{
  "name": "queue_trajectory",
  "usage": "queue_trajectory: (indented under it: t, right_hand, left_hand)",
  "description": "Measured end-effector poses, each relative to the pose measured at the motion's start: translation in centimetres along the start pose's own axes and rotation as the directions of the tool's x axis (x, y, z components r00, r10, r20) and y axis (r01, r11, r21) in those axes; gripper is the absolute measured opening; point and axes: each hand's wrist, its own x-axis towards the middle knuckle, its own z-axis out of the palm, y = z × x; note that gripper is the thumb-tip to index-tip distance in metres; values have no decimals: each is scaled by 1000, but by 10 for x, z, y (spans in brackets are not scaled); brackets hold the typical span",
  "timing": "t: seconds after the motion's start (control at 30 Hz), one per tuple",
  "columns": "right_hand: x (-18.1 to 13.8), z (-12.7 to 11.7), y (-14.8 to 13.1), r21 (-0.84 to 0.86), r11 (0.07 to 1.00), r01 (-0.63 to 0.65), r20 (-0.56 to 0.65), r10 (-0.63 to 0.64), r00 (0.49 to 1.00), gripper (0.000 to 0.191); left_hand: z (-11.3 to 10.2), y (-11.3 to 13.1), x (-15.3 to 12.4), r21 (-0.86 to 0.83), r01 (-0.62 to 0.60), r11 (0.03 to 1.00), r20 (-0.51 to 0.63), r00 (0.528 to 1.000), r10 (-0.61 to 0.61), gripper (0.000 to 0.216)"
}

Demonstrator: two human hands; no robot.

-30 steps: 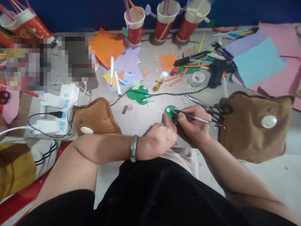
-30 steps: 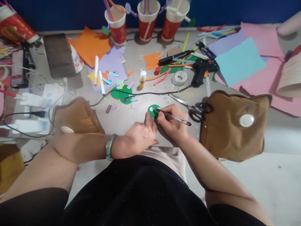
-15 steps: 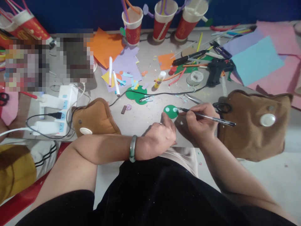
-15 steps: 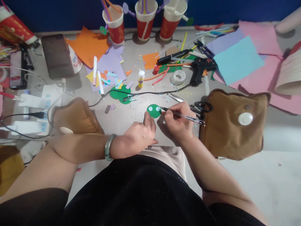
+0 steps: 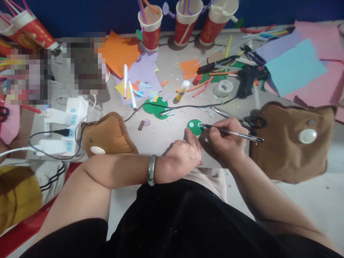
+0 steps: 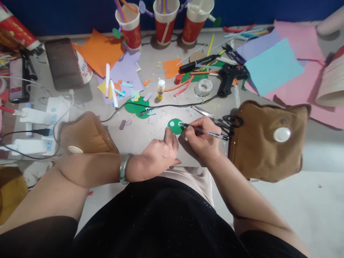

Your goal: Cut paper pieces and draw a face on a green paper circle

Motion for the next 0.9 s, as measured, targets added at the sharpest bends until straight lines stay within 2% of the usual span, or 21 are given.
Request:
queue_trajectory:
  t: [0.17,0.37,0.53,0.7,0.9]
  right_hand:
    - [1,2,1,2,999,37,-33,-37,999,11]
    - [-2,0,0,10,999,-51,-26,52,998,12]
    - [-1,2,3,15,1000,-4,-30,4,1000,11]
    - [-1,2,5,62,998,-27,-51,30,998,10]
    - [-2,1,6,55,996,-67,-13,68,998,13]
  left_hand:
    - [0,0,0,-4,-3,1000,13,1000,3,85]
    - [3,1,0,9,2,1000,-7,1000,-2,89]
    - [3,1,0,23,-1,1000,-8,1000,1,87]
    - [1,0,0,32,-8,999,-5,1000,9,87]
    - [1,1,0,23,-7,1000,-6,1000,7,86]
